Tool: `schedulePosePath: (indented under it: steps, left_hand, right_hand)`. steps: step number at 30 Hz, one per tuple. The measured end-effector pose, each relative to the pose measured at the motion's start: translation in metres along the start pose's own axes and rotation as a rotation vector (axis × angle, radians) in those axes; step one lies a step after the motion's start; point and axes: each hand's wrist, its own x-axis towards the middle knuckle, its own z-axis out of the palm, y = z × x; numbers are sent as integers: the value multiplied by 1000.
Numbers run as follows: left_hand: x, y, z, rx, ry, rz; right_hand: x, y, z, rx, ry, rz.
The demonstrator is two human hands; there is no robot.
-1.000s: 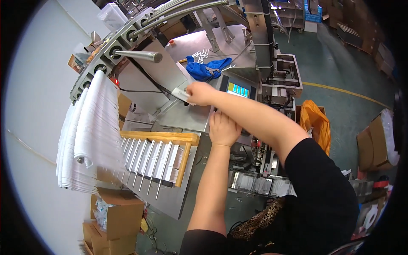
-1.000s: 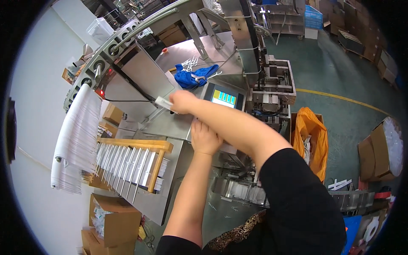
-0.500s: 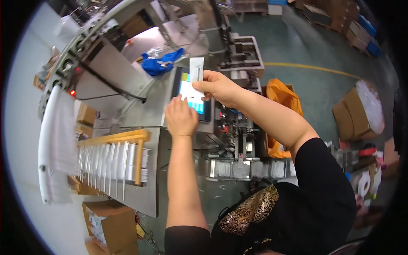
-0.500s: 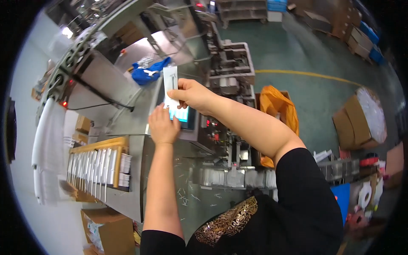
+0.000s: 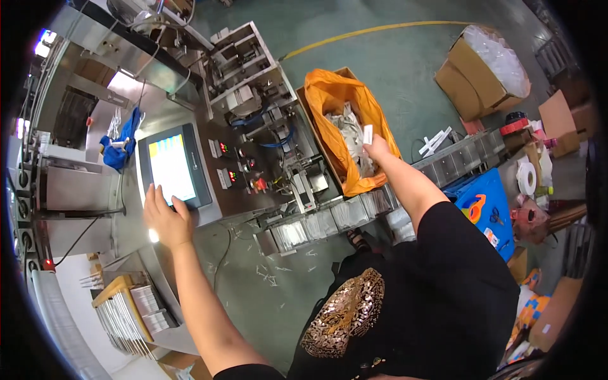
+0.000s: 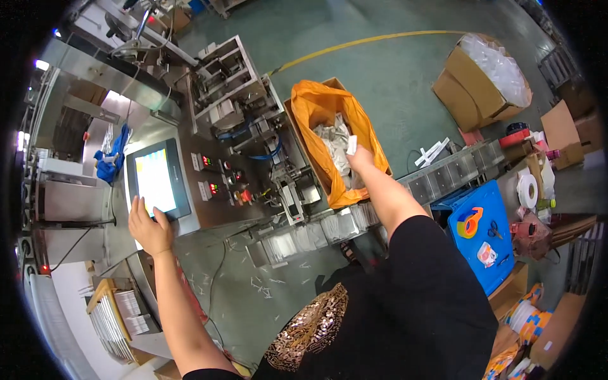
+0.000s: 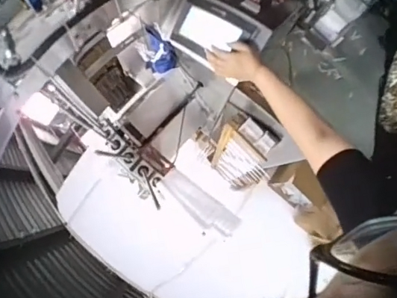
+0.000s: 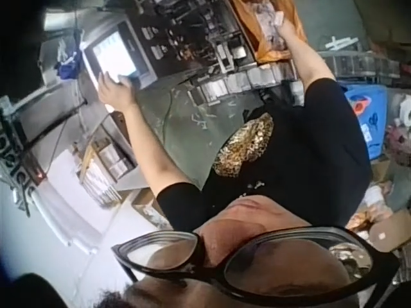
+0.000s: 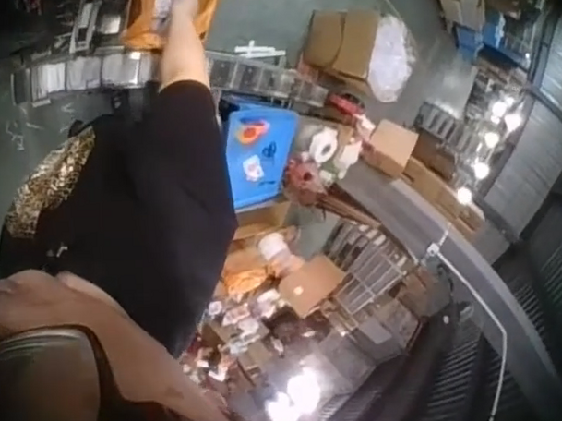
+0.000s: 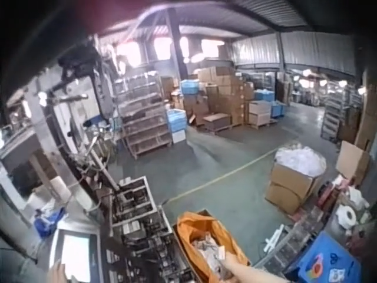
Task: Sorting and placing white packaged items onto a conveyor belt for an automated packaging machine.
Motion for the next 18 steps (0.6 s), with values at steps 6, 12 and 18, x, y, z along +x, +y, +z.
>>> schedulePosePath:
  steps: [6, 12, 18]
  left_hand:
    - [-1, 0, 0, 15, 41, 11]
    - [-2, -4, 4, 44, 61, -10]
    - [-3, -4, 7, 66, 56, -39]
  right_hand:
    - [-3, 23, 41, -105, -26, 9]
    - [-56, 20, 68, 172, 49, -292]
    - [-104, 38, 81, 279, -10, -301]
